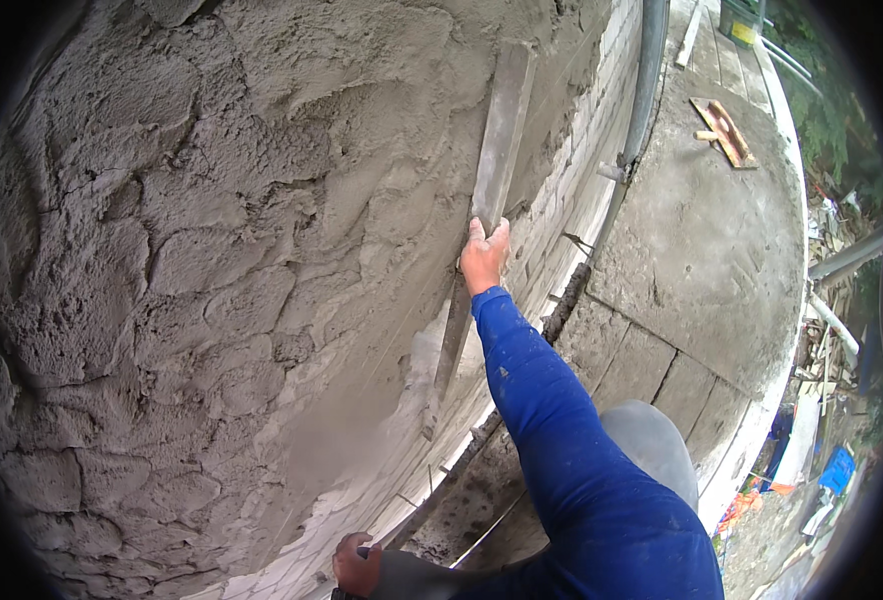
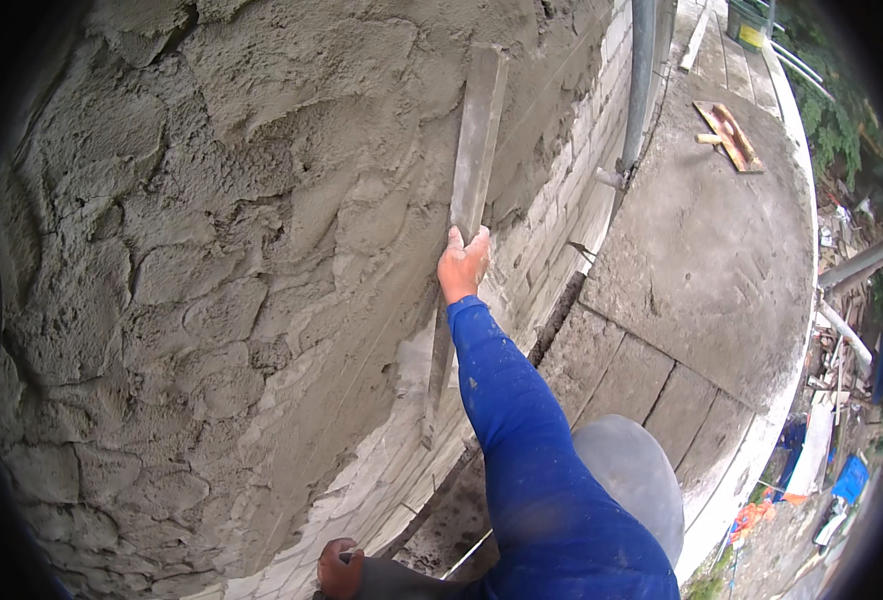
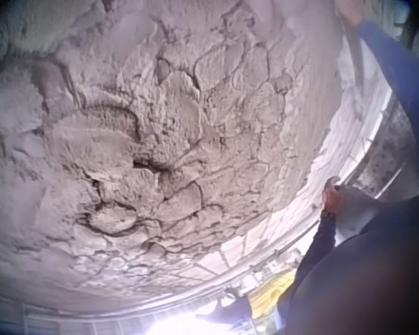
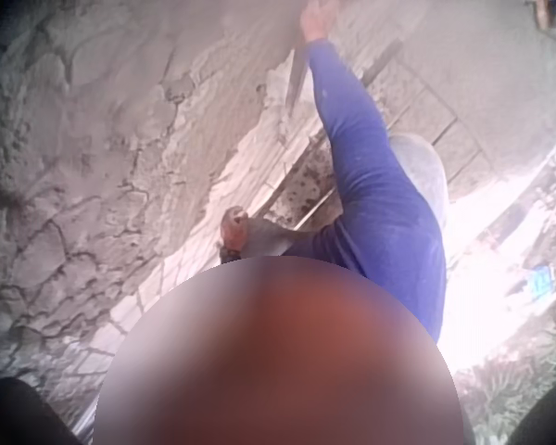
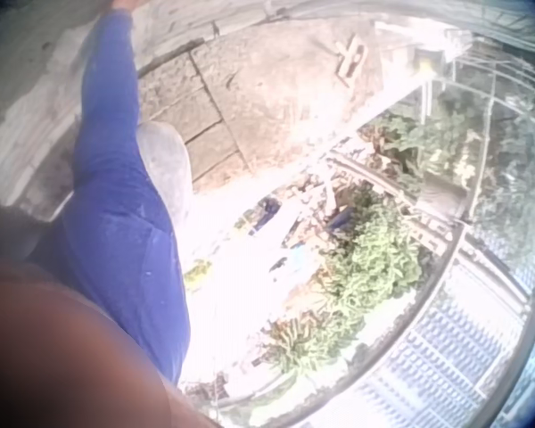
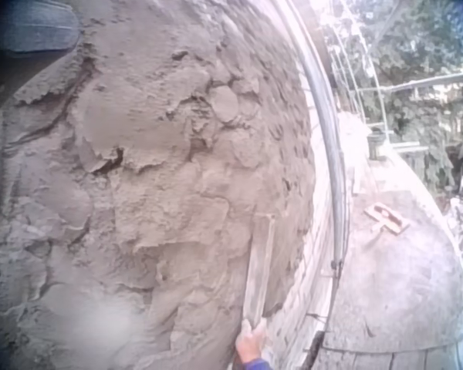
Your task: The person uses a long metal straightedge to smooth and level wet plaster on a vertical wall. They repeatedly drag the tool across the surface to remove excess material and create a flat finish. The work is performed on scaffolding at an outdoor construction site.
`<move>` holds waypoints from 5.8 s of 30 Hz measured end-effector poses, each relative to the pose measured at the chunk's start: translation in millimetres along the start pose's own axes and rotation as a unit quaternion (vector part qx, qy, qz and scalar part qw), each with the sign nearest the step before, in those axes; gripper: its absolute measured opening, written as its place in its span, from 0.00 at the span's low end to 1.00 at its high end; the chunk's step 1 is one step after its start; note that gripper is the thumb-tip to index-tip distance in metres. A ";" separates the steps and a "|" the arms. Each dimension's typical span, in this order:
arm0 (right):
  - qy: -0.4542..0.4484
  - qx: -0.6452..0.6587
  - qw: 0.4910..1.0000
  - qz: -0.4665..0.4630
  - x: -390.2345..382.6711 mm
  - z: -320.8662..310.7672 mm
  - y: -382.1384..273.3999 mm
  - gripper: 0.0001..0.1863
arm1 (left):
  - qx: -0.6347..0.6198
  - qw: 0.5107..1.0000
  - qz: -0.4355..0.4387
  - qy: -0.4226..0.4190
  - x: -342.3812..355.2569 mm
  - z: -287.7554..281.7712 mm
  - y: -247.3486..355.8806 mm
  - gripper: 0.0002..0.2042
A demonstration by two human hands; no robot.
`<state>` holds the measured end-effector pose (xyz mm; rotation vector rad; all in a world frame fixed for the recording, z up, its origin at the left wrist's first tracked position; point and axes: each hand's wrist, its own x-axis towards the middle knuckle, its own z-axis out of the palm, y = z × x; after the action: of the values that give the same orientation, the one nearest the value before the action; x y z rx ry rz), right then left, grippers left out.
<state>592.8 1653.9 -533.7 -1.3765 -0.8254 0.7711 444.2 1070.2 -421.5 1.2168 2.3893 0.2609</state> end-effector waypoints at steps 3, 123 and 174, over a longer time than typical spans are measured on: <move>-0.030 -0.017 0.999 -0.011 -20.8 -6.1 -0.6 0.20 | -0.032 0.997 -0.067 -0.023 2.1 -2.0 9.3 0.13; -0.088 -0.039 0.993 0.061 -45.8 -18.9 -19.5 0.28 | 0.012 1.000 0.001 -0.022 36.4 33.9 26.5 0.15; -0.121 -0.051 0.987 -0.097 -108.2 -16.7 35.5 0.31 | -0.025 0.997 0.048 0.056 -25.7 -43.8 -5.7 0.15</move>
<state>551.9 1554.5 -574.7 -1.2843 -1.1866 0.7612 432.9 1047.6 -377.2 1.3293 2.4049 0.4258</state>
